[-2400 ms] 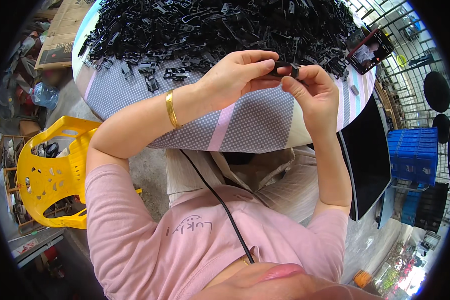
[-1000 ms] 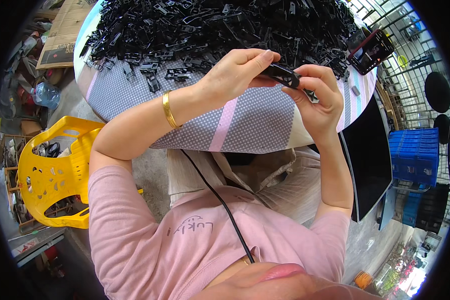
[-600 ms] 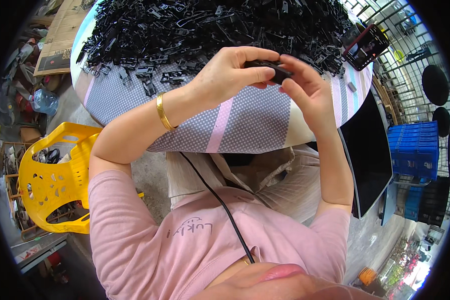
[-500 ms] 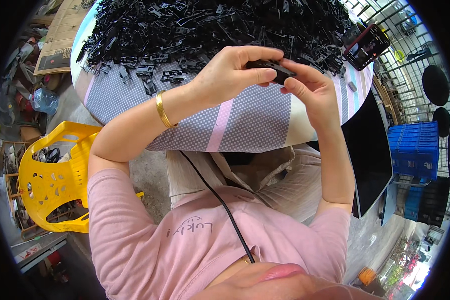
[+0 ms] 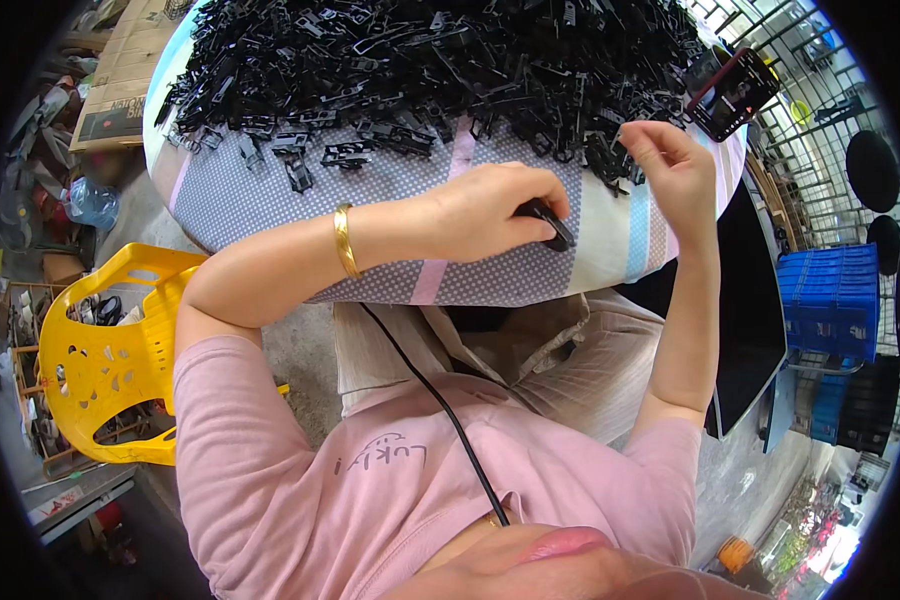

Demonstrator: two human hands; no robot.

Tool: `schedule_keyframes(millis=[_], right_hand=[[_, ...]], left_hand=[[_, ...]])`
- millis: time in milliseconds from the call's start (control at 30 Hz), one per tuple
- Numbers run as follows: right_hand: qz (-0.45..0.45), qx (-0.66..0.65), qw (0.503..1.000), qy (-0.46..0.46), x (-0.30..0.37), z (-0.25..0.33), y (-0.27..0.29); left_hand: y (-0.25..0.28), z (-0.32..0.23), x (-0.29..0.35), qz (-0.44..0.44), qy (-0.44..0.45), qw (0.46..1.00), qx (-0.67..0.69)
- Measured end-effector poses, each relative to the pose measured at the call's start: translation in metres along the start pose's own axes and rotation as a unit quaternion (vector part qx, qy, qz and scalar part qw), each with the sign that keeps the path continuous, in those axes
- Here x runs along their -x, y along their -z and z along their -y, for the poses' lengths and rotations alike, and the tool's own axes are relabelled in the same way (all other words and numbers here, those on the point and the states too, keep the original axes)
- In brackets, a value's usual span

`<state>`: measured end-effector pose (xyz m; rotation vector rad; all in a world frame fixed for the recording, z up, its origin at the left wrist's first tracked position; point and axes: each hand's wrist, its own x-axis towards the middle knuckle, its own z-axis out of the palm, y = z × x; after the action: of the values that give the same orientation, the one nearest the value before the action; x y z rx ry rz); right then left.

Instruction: Assembling small black plastic parts and cables at a manufacturing workstation.

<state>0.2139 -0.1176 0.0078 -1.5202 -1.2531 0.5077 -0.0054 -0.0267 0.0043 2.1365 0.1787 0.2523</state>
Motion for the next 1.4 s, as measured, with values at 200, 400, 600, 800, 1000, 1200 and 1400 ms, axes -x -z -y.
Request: schedule_keyframes(millis=[200,400,600,800,1000,1200,1400], right_hand=[[-0.024,0.341,0.904,0.256,0.003,0.012,-0.021],[0.004,0.398,0.874,0.278,0.003,0.02,-0.033],[0.064,0.403,0.854,0.322,0.009,0.028,-0.042],[0.009,0.43,0.849,0.307,0.008,0.017,-0.055],[-0.022,0.401,0.867,0.296,0.004,0.008,-0.062],[-0.013,0.081,0.997,0.016,0.006,0.027,-0.042],[0.093,-0.313,0.938,-0.115,0.014,0.029,-0.037]], left_hand=[[0.045,0.013,-0.012,-0.239,-0.115,0.934,-0.242],[0.099,0.008,-0.011,-0.249,0.089,0.876,-0.403],[0.092,0.038,-0.014,-0.195,-0.094,0.846,-0.488],[0.083,0.041,-0.014,-0.226,-0.067,0.823,-0.517],[0.085,0.014,-0.011,-0.333,0.03,0.917,-0.216],[0.065,0.018,-0.009,-0.19,0.048,0.944,0.267],[0.032,0.012,-0.012,-0.151,0.096,0.919,0.351]])
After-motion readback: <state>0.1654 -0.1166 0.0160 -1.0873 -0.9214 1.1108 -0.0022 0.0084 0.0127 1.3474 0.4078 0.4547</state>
